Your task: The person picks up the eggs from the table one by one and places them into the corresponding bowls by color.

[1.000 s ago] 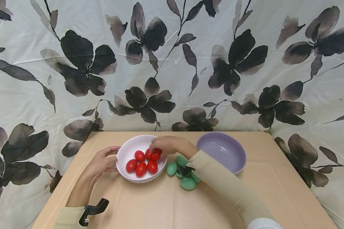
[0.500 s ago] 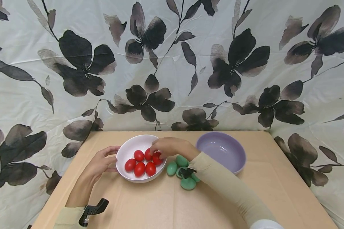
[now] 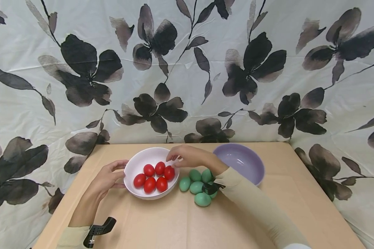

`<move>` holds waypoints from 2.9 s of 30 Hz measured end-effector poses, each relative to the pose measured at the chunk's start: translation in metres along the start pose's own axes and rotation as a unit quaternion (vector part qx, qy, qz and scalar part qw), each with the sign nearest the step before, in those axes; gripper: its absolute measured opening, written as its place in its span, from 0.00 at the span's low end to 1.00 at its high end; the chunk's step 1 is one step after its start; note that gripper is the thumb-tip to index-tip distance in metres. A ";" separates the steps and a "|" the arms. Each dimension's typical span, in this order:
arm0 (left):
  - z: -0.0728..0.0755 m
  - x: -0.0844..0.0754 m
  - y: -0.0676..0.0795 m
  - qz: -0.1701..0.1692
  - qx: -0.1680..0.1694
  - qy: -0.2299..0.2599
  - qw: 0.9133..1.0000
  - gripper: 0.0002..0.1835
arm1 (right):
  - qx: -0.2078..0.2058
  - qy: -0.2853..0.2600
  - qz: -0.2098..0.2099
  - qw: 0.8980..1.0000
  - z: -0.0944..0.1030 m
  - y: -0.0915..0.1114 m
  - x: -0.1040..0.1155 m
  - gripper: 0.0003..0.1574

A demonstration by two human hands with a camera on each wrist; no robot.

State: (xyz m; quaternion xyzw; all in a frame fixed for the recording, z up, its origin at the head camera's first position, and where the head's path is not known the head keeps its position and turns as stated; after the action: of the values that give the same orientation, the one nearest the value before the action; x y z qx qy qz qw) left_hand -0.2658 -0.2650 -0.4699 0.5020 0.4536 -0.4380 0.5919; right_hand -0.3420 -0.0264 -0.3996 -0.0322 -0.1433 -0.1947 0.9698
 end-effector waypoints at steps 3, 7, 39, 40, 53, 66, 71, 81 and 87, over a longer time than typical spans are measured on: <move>0.001 -0.002 0.001 0.000 -0.001 -0.006 1.000 0.31 | -0.021 -0.028 -0.016 0.999 0.008 0.007 -0.004 0.19; 0.002 -0.006 -0.001 -0.007 -0.002 -0.019 1.000 0.30 | -0.053 -0.054 -0.032 0.997 0.019 0.017 -0.009 0.18; -0.043 -0.094 0.013 -0.137 0.049 -0.077 0.986 0.27 | -0.205 -0.131 -0.208 0.947 0.060 0.144 -0.101 0.29; -0.047 -0.095 0.014 -0.143 0.056 -0.076 0.985 0.26 | -0.208 -0.132 -0.213 0.945 0.060 0.149 -0.105 0.29; -0.098 -0.102 0.029 -0.159 0.113 -0.106 0.975 0.27 | -0.246 -0.087 -0.278 0.924 0.059 0.208 -0.146 0.31; -0.144 -0.093 0.033 -0.165 0.173 -0.109 0.965 0.24 | -0.307 -0.036 -0.370 0.876 0.045 0.277 -0.193 0.26; -0.158 -0.085 0.033 -0.154 0.184 -0.108 0.965 0.25 | -0.310 -0.025 -0.391 0.866 0.035 0.294 -0.203 0.25; -0.176 -0.078 0.035 -0.155 0.200 -0.089 0.963 0.24 | -0.233 -0.123 -0.363 0.894 0.007 0.292 -0.212 0.27; -0.184 -0.077 0.040 -0.176 0.207 -0.101 0.957 0.22 | -0.192 -0.202 -0.346 0.896 0.000 0.291 -0.210 0.32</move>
State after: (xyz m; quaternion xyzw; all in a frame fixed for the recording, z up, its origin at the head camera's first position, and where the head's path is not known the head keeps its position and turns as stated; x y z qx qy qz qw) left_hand -0.2600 -0.0729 -0.4025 0.4792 0.3723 -0.6678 0.4311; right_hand -0.4148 0.3188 -0.4624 -0.2044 -0.2983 -0.5309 0.7664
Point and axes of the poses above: each hand's wrist, its own y-axis away from the middle knuckle, its own z-axis out of the back of the hand, x = y × z, the point moved 10 cm from there along -y, towards the middle knuckle, and after that the axes turned 14 degrees about y, right-handed, at the moved point
